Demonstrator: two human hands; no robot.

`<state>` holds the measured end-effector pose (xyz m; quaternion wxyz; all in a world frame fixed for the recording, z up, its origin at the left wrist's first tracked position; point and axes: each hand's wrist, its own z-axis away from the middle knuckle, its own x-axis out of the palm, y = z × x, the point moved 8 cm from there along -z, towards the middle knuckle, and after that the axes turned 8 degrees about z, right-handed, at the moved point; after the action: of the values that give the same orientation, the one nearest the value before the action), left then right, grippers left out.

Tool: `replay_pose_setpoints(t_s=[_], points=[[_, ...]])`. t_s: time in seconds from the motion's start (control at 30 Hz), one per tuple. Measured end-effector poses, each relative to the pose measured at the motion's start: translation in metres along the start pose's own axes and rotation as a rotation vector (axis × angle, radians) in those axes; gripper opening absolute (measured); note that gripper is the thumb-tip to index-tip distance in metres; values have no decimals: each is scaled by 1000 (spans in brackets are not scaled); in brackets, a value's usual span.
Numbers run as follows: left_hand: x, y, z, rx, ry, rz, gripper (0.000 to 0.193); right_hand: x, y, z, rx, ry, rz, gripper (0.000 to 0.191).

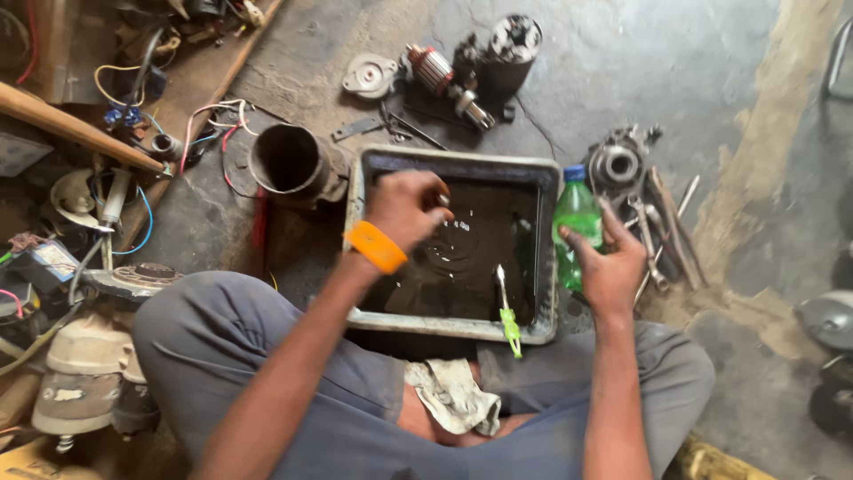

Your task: The person sits on the workshop floor and pours liquid from a green plastic bottle over metal automotive components in a rectangular tray, rinsing and turning each part by hand one at a time. They set cleaned parts aside on the floor and at the end pour liquid over their own hands to rinse them.

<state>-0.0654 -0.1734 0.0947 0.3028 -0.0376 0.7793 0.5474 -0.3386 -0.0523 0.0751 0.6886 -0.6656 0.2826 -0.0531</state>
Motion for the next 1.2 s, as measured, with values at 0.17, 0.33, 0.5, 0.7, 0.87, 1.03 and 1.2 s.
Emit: replay_pose_setpoints(t_s=[0.17, 0.33, 0.5, 0.7, 0.87, 1.03, 1.2], points=[[-62, 47, 8, -73, 27, 299, 25, -39, 15, 3, -136, 88, 13, 59], [-12, 26, 28, -367, -178, 950, 27, -43, 13, -2, -104, 111, -34, 58], [44, 1, 32, -79, -334, -116, 28, -45, 12, -7, -81, 105, -53, 57], [25, -6, 8, -23, -88, -162, 28, -51, 15, -11, -65, 141, -28, 57], [-9, -35, -81, -22, 89, -492, 33, -48, 20, -19, 2, 137, -102, 55], [23, -103, -153, -320, -365, -655, 30, -44, 27, -24, 59, 129, -159, 53], [9, -138, -177, -343, -255, -680, 21, -41, 35, -27, 85, 138, -135, 53]])
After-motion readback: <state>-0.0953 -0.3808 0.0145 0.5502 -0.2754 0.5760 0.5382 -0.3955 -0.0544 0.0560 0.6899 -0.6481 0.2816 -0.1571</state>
